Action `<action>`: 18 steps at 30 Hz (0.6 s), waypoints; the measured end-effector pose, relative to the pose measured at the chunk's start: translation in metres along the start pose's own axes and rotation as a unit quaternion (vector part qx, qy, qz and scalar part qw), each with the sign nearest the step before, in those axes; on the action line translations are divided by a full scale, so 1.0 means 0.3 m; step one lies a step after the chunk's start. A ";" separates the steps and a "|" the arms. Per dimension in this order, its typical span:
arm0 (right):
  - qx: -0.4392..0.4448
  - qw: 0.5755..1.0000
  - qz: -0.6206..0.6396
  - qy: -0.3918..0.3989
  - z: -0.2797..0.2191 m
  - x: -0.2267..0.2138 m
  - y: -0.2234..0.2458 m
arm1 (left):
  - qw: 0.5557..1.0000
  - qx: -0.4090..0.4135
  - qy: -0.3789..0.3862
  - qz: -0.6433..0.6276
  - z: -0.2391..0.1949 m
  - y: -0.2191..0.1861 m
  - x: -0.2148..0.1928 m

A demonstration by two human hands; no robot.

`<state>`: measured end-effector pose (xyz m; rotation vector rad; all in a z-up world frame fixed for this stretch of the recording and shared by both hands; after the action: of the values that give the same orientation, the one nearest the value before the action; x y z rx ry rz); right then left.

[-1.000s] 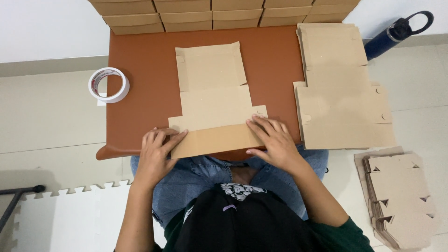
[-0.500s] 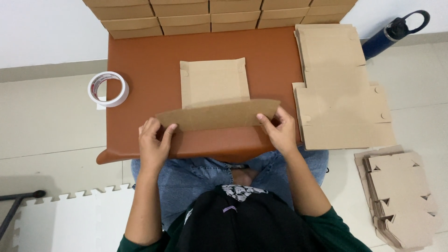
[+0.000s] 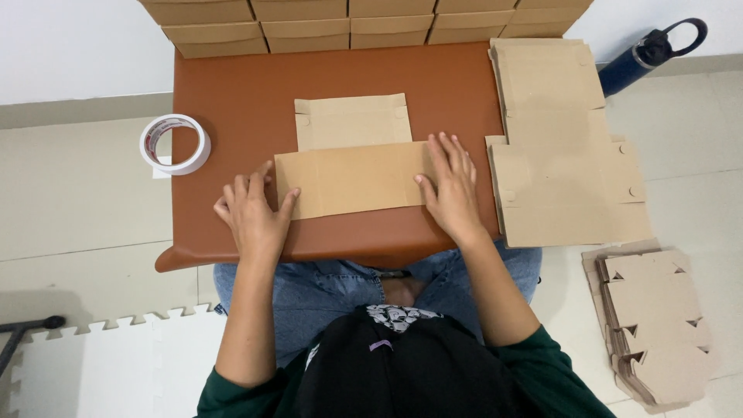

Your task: The person assembles a flat cardboard box by folding the side flaps and tucking the tabs into slots to form a rectangular container. The person then places the completed box on a stack of similar boxes.

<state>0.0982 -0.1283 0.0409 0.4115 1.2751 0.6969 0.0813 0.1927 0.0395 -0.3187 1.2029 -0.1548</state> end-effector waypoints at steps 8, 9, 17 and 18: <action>-0.028 0.984 -0.066 0.163 0.036 0.246 0.157 | 0.999 0.030 0.002 0.034 -0.016 0.010 0.031; -0.034 0.980 -0.059 0.189 0.041 0.284 0.196 | 0.999 0.032 0.000 0.037 -0.019 0.014 0.037; -0.153 0.961 -0.073 0.218 0.047 0.615 0.391 | 0.997 0.048 -0.031 0.055 -0.033 0.025 0.066; -0.176 0.959 -0.090 0.201 0.046 0.642 0.406 | 0.996 0.051 -0.040 0.063 -0.033 0.025 0.068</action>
<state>0.1068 0.0922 -0.0173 -0.1480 1.5084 0.8589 0.0790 0.1924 0.0157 -0.1579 1.1281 -0.0933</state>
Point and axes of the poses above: each hand's wrist, its own z-axis towards the middle knuckle, its own x-axis out of the palm, y = z × x, the point moved 9 cm from there along z, towards the middle knuckle, and after that the axes turned 15 degrees about z, right-handed, at the moved point
